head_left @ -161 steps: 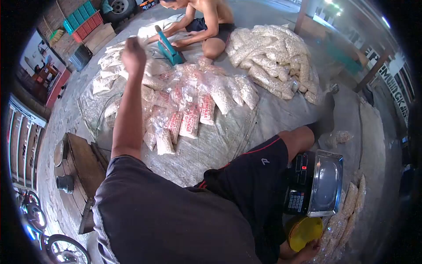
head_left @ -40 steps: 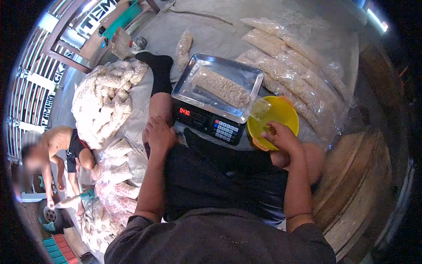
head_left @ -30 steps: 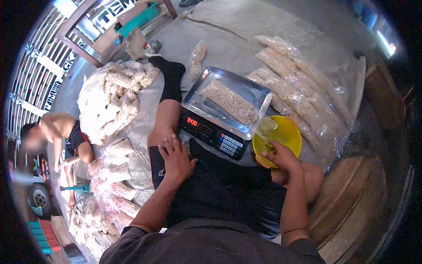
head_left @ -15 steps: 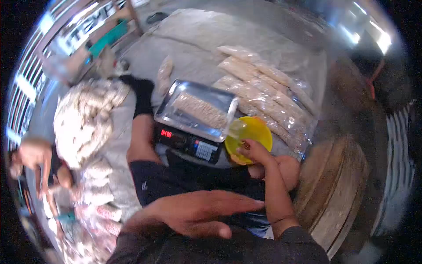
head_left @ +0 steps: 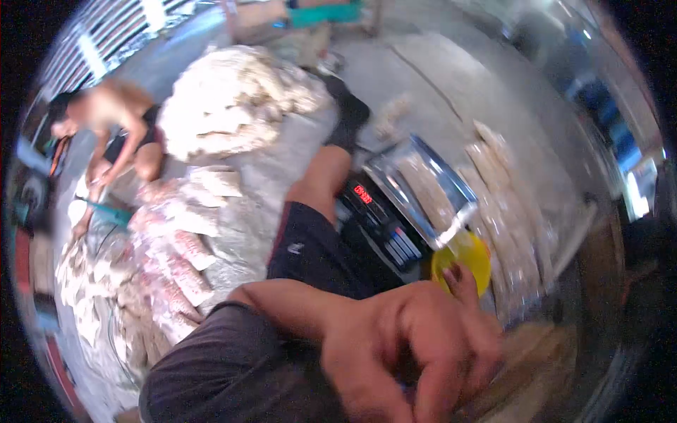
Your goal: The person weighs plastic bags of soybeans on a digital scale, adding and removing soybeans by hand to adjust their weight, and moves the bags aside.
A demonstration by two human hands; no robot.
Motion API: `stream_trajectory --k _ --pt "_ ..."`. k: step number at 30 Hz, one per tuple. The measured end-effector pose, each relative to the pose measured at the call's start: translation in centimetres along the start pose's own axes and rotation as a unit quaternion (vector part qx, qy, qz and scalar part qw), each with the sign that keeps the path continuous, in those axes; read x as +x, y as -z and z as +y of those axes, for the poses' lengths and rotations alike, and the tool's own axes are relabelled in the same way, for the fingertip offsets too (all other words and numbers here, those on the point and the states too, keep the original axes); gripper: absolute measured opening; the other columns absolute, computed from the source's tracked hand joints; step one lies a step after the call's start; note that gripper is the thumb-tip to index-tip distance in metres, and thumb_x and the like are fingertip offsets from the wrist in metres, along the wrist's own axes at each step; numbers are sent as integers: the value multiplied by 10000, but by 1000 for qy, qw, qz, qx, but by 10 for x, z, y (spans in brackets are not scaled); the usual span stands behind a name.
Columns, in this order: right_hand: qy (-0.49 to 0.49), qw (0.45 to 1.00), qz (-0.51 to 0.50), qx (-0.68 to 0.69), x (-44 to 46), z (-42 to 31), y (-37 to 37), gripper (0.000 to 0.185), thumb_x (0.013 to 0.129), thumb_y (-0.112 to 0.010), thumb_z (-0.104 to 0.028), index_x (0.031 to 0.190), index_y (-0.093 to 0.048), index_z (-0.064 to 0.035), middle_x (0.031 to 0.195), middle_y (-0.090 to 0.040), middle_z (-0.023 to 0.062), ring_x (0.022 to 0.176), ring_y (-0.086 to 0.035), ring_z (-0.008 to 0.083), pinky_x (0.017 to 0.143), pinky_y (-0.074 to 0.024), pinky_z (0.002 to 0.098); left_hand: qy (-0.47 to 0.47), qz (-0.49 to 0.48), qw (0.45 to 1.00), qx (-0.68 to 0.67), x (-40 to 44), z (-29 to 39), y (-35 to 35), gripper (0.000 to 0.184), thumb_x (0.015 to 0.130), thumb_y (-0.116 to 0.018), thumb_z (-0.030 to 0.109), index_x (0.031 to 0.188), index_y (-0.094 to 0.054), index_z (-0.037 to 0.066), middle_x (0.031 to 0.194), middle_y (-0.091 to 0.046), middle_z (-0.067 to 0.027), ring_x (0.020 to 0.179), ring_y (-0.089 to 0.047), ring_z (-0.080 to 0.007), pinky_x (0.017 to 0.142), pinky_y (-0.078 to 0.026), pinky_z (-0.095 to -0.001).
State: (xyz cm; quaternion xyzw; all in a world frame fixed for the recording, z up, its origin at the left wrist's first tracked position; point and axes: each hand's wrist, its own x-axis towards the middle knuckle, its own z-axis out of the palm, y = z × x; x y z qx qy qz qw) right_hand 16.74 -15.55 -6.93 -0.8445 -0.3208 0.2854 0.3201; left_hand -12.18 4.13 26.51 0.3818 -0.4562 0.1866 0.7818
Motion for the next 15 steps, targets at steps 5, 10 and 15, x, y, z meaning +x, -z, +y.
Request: stream_trajectory --k 5,10,15 --pt "6 998 -46 47 17 8 -6 504 931 -712 -267 1320 -587 28 1235 -663 208 1154 -632 314 1006 -482 390 18 100 984 -145 -3 -4 -8 264 871 -746 288 743 -684 66 788 -637 -122 753 -615 -251 694 -463 -353" --pt "30 992 -11 122 15 30 -7 472 936 -718 -239 1296 -598 42 1193 -674 184 1114 -639 265 974 -489 366 138 -7 989 60 -11 -27 -21 343 982 -670 259 992 -711 -82 797 -612 -130 681 -596 -185 603 -476 -322" --pt "-5 1000 9 26 -14 -42 11 497 920 -723 -246 1336 -592 -9 1264 -665 194 1160 -640 297 968 -500 401 261 -345 808 401 -71 -130 -11 427 913 -633 116 1317 -593 -18 998 -691 -210 869 -698 -359 777 -562 -471"
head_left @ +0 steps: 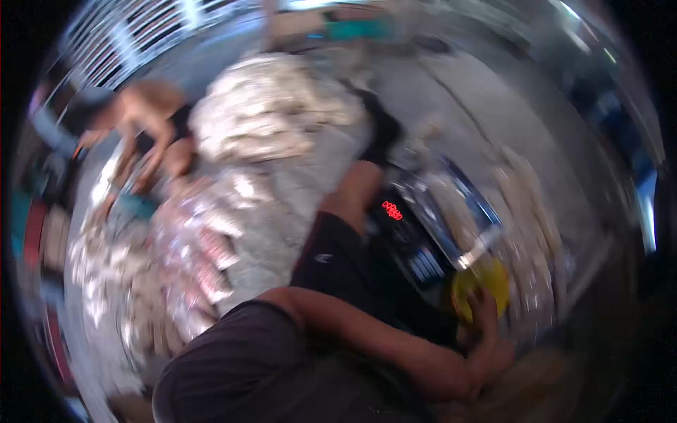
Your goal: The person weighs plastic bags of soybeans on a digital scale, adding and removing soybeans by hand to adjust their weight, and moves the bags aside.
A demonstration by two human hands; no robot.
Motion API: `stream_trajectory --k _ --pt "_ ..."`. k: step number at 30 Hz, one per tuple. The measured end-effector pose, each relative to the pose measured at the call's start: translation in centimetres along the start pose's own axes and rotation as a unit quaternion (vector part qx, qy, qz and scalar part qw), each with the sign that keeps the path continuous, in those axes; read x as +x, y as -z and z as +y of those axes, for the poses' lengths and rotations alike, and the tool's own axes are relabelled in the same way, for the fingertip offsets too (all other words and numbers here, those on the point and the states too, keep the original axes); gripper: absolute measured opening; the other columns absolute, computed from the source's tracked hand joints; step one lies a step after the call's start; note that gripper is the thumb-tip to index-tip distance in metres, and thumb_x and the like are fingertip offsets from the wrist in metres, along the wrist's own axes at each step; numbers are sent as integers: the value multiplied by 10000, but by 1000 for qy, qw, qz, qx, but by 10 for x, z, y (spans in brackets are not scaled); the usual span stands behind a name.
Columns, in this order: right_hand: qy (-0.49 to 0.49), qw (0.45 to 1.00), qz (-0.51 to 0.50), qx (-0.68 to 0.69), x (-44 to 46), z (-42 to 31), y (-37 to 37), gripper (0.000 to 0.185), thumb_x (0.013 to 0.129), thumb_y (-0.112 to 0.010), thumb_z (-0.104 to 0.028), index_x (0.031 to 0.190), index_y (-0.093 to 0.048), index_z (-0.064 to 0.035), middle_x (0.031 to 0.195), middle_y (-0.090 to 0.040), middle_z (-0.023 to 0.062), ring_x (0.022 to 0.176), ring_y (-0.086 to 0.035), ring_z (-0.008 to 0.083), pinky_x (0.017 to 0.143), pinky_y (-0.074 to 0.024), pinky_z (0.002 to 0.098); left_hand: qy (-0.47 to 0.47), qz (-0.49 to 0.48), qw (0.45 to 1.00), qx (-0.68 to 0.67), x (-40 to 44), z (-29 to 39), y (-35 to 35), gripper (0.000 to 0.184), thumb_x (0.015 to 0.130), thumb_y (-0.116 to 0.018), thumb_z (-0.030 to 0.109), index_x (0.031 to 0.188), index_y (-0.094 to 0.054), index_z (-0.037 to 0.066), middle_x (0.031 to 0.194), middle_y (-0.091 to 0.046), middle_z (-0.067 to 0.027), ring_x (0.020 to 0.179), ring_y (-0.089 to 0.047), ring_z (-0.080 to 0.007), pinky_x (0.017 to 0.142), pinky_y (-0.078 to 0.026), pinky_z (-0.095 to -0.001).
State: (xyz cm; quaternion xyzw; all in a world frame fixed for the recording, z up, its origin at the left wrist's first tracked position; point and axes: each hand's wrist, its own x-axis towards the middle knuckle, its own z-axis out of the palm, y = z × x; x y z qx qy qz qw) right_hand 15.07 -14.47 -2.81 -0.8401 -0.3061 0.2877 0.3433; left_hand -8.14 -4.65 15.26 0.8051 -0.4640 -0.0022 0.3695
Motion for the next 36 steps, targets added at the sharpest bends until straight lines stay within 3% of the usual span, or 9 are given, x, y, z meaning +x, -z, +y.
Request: stream_trajectory --k 2,6,9,14,16,19,23,27,36 --pt "-74 997 13 -35 -12 -38 9 509 916 -724 -267 1335 -594 -8 1249 -670 191 1150 -643 301 980 -501 410 -45 204 947 -244 -1 18 36 444 960 -630 144 1374 -569 -3 1077 -681 -220 910 -684 -370 837 -535 -482" --pt "-34 998 23 -41 -8 6 8 601 913 -712 -434 1341 -601 -27 1248 -667 224 1153 -646 360 984 -503 431 -148 289 805 -497 10 39 111 510 1079 -445 386 1081 -714 -48 1027 -659 -239 856 -636 -386 800 -490 -484" --pt "-59 998 -6 -22 -8 -6 9 656 893 -707 -497 1355 -594 -47 1250 -669 220 1147 -646 388 995 -502 450 -79 444 687 -570 55 85 82 382 994 -631 309 919 -722 -55 884 -619 -149 710 -579 -228 637 -462 -353" --pt "-9 999 -9 -40 6 8 8 656 890 -699 -504 1341 -594 -38 1235 -671 225 1129 -650 404 983 -509 464 -110 103 661 -735 67 12 93 407 1002 -616 372 861 -693 -2 906 -622 -133 741 -559 -268 682 -430 -402" --pt "4 999 -5 -47 8 13 12 652 890 -694 -513 1319 -600 -31 1226 -670 231 1127 -647 411 981 -508 472 -184 189 571 -778 87 12 70 383 944 -716 325 901 -709 -55 886 -608 -133 695 -570 -207 615 -465 -333" --pt "13 999 -12 -39 8 24 15 655 888 -687 -534 1287 -605 -21 1215 -668 240 1126 -642 421 979 -507 486 -246 237 552 -761 115 -17 42 366 922 -740 277 972 -702 -83 924 -610 -155 769 -603 -195 636 -488 -296" --pt "38 999 -15 -32 10 29 20 653 896 -692 -509 1300 -595 -5 1191 -669 251 1115 -642 421 958 -510 468 -84 109 611 -779 104 -45 54 322 975 -655 291 980 -708 -27 991 -630 -151 864 -615 -238 756 -473 -344" --pt "28 999 -33 -2 15 21 28 665 900 -693 -500 1314 -584 10 1168 -673 262 1101 -645 426 947 -510 464 -109 82 676 -725 130 -60 54 432 1022 -570 425 1033 -718 19 981 -664 -165 806 -618 -281 704 -448 -410" --pt "47 999 -18 11 19 26 29 711 899 -679 -552 1305 -578 23 1125 -683 259 1060 -655 424 915 -520 466 -137 122 579 -794 150 -66 40 288 936 -689 282 909 -690 -5 912 -620 -148 712 -568 -267 651 -443 -364"
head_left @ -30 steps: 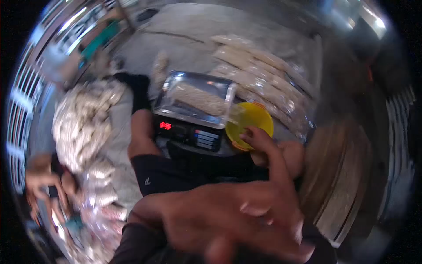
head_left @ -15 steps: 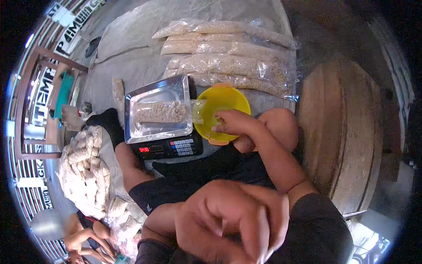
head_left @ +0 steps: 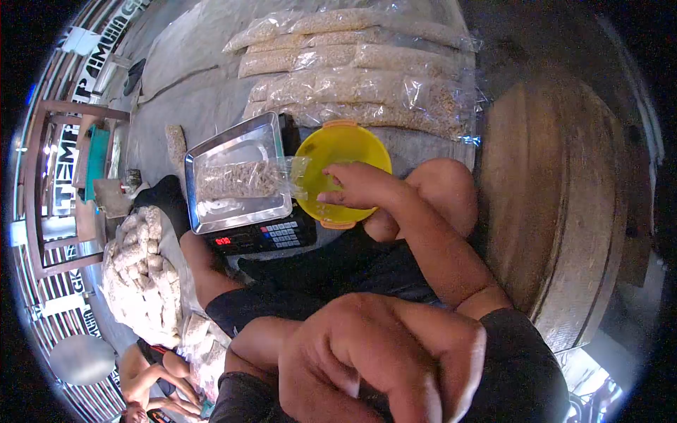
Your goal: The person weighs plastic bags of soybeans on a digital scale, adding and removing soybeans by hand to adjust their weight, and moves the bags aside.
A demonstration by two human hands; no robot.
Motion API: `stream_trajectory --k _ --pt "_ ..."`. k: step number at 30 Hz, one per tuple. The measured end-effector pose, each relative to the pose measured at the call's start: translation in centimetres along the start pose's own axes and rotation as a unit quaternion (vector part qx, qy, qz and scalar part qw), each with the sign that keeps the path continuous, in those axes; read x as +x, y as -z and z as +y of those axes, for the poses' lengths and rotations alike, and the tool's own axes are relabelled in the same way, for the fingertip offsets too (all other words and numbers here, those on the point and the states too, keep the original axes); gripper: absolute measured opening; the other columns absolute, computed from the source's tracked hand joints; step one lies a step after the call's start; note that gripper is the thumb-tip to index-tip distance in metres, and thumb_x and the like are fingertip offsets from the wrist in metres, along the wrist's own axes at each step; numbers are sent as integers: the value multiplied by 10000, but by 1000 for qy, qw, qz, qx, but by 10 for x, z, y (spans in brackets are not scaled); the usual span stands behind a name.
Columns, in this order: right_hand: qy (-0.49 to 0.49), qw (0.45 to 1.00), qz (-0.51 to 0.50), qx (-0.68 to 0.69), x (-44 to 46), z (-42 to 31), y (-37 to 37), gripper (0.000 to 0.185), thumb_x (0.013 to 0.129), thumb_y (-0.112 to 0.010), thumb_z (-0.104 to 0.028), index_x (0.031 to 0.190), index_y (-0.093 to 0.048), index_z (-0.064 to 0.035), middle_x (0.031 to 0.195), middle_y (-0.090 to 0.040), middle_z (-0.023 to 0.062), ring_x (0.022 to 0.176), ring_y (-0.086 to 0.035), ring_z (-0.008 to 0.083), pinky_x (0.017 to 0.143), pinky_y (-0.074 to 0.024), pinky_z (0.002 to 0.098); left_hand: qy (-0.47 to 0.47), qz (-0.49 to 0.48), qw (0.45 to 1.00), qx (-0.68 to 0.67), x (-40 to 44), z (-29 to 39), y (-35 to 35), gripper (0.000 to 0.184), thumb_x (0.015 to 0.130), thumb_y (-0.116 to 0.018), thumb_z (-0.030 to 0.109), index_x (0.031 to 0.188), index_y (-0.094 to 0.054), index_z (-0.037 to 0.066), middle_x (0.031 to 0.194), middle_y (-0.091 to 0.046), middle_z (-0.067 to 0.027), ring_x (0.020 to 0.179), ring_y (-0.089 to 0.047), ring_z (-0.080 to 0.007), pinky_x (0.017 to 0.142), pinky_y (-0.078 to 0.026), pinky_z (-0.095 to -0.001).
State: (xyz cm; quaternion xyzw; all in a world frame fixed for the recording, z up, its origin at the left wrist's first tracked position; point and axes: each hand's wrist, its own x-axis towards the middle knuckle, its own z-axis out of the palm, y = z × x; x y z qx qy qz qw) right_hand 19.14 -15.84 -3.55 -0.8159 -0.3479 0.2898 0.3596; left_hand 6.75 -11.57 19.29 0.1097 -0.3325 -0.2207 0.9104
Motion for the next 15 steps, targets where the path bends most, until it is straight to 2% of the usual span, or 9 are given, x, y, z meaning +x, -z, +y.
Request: stream_trajectory --k 2,4,6,9,10,12,14,15 --pt "-18 999 -11 24 -1 -8 6 723 915 -654 -577 1310 -571 23 1126 -684 255 1057 -661 415 917 -520 456 -7 30 1000 3 -12 -1 3 238 906 -715 218 872 -694 -17 963 -616 -158 796 -600 -246 696 -465 -346" --pt "-23 998 1 59 4 -15 6 714 928 -627 -596 1290 -580 18 1123 -687 256 1049 -668 414 918 -524 458 7 111 994 2 -23 4 -8 176 864 -763 158 850 -700 -6 957 -619 -148 825 -612 -217 727 -472 -323" --pt "-20 994 36 106 7 -16 0 689 938 -598 -611 1245 -603 6 1119 -691 262 1037 -677 421 917 -532 471 -19 79 996 43 -23 6 -9 221 909 -720 219 876 -720 1 951 -627 -136 792 -585 -235 704 -451 -328" --pt "10 988 49 146 9 -27 -1 666 994 -584 -539 1358 -528 16 1075 -693 182 1000 -683 307 900 -526 399 -113 -20 984 133 -16 20 -11 311 939 -707 285 896 -723 -23 901 -608 -124 739 -571 -218 662 -460 -324" --pt "30 982 61 174 11 -23 -6 643 997 -588 -525 1348 -534 11 1052 -685 156 969 -676 281 879 -530 386 -210 -33 970 121 -14 5 -17 333 918 -746 273 914 -714 -59 898 -609 -145 723 -585 -196 617 -479 -305" --pt "74 968 75 229 23 -3 -26 596 1003 -596 -497 1327 -544 2 1004 -669 103 907 -664 229 838 -538 361 -327 -50 939 96 -22 2 -25 394 897 -784 284 937 -705 -100 905 -611 -175 718 -609 -185 577 -507 -290" --pt "52 977 66 197 35 10 -37 560 1005 -594 -493 1289 -560 -11 965 -640 62 858 -640 188 784 -536 336 -360 -68 928 74 -32 16 -33 451 896 -786 330 946 -704 -110 925 -614 -194 740 -629 -209 590 -525 -298" --pt "42 981 65 179 40 10 -40 543 1007 -592 -492 1270 -568 -17 945 -625 42 833 -629 168 756 -535 324 -335 -56 936 89 -41 27 -38 414 897 -777 312 933 -699 -93 935 -612 -185 754 -627 -214 622 -517 -302"
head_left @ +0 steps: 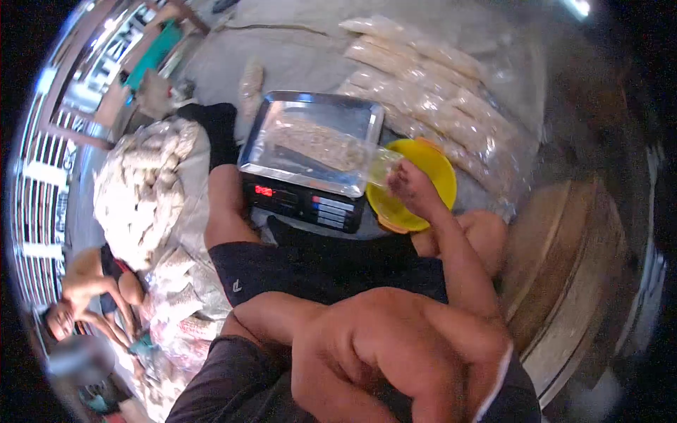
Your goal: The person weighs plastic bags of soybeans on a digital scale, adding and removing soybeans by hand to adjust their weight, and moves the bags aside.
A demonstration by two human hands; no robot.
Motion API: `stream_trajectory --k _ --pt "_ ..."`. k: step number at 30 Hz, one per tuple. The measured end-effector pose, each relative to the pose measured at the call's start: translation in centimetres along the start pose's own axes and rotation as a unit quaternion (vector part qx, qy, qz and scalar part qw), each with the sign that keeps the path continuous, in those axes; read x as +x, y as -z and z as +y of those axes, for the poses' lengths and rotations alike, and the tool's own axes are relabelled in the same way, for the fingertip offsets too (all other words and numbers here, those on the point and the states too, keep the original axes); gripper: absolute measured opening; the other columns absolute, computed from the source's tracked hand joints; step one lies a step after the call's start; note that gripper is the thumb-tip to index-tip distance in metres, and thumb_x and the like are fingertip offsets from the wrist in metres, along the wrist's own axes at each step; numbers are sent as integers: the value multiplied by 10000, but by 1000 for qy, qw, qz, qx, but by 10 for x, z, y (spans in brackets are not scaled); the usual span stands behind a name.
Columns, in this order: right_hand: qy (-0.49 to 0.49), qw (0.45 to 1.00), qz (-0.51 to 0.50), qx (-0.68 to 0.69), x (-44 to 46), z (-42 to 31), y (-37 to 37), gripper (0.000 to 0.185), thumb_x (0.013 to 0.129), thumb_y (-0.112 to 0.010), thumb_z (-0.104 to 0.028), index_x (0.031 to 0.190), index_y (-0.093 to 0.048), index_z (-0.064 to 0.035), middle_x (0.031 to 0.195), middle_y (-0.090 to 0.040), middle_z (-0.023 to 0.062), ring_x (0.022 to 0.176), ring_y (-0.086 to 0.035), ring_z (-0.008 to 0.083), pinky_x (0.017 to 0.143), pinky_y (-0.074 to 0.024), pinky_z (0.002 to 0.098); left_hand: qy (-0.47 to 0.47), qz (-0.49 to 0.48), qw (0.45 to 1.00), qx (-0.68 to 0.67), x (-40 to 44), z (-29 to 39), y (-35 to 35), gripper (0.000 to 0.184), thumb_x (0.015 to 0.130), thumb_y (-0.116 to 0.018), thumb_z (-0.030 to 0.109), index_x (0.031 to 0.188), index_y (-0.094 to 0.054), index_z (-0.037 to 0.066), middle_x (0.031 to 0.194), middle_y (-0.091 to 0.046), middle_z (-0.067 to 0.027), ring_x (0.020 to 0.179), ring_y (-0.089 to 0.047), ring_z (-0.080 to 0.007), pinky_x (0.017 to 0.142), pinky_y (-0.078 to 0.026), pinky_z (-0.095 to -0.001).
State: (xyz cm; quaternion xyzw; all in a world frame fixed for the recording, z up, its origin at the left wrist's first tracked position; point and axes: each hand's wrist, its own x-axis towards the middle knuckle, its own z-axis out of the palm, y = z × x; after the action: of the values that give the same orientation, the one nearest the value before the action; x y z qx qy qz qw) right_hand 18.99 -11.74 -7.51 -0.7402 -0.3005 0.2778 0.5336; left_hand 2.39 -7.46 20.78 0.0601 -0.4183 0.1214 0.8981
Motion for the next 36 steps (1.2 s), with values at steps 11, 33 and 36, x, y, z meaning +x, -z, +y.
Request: stream_trajectory --k 11,33,36 --pt "-18 994 101 -34 30 -71 -27 232 1009 -623 -258 984 -664 -32 809 -675 44 595 -602 123 533 -482 287 615 178 656 400 -172 87 75 485 1047 -526 464 838 -616 36 804 -629 -49 741 -580 -155 680 -465 -315" --pt "151 906 394 32 189 -210 161 205 1005 -619 -182 898 -644 -8 774 -657 71 578 -621 189 554 -549 323 767 -77 490 407 -226 101 164 745 1000 -446 606 1096 -679 -95 1049 -698 -286 1004 -674 -429 910 -495 -508" --pt "82 895 403 173 215 -89 207 299 1034 -541 -240 868 -631 -9 822 -670 137 638 -656 265 609 -569 407 767 -74 496 400 -236 98 175 782 997 -426 634 1165 -660 -93 1149 -674 -300 1087 -650 -428 957 -480 -508"
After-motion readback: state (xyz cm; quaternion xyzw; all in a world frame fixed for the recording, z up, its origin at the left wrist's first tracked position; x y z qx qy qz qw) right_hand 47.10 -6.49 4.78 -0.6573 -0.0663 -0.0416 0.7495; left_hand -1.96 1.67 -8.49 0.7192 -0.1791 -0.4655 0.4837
